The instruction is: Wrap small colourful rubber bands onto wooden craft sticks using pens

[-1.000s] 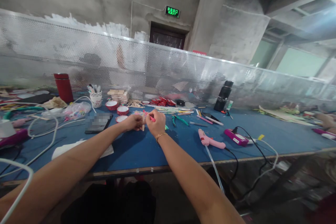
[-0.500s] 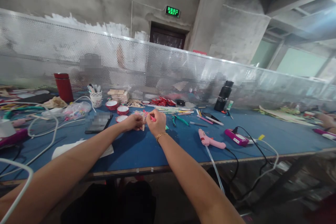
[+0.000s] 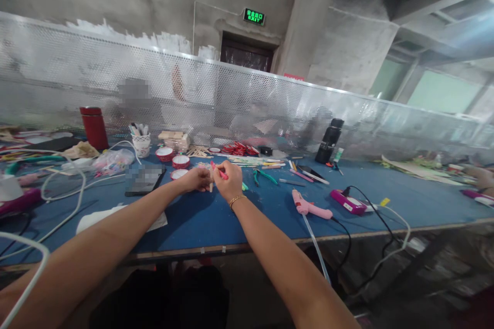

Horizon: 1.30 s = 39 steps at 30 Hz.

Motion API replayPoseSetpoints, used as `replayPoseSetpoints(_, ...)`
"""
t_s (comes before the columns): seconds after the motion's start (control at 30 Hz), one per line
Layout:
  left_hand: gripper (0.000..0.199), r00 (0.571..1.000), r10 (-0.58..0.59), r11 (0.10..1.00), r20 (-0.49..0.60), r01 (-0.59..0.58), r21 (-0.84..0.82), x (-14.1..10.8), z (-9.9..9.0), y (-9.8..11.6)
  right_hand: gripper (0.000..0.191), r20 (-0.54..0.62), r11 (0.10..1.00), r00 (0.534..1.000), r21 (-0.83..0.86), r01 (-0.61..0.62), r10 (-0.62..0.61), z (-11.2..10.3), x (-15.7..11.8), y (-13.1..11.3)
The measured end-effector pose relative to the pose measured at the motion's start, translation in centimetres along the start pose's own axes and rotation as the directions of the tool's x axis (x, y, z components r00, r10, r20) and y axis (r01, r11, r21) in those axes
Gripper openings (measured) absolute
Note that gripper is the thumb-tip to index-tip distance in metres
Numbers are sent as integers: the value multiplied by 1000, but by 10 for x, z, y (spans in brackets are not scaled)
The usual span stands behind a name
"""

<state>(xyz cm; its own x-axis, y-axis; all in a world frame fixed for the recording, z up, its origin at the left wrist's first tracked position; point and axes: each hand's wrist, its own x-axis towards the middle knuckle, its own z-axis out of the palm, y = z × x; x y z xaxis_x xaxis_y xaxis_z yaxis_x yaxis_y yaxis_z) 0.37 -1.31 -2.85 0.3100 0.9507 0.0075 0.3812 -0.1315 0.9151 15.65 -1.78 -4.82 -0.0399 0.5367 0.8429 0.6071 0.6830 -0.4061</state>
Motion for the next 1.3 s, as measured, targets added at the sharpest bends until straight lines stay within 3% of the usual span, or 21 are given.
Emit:
replayPoseSetpoints(0.33, 32, 1000, -7, 1000, -4, 7, -9, 0, 1, 0, 10, 15, 1000, 1000, 3, 4, -4, 1, 0, 0)
replayPoseSetpoints(0.67, 31, 1000, -5, 1000, 6, 5, -17, 2, 0, -2, 11, -64, 997, 998, -72, -19, 14, -2, 1, 0)
replayPoseSetpoints(1.07, 31, 1000, 9, 1000, 3, -9, -6, 1, 0, -2, 10, -5, 1000, 1000, -31, 1, -1, -1, 0, -2)
replayPoseSetpoints(1.3, 30, 1000, 3, 1000, 4, -3, -16, 2, 0, -3, 11, -57, 998, 998, -55, -12, 9, 0, 0, 0)
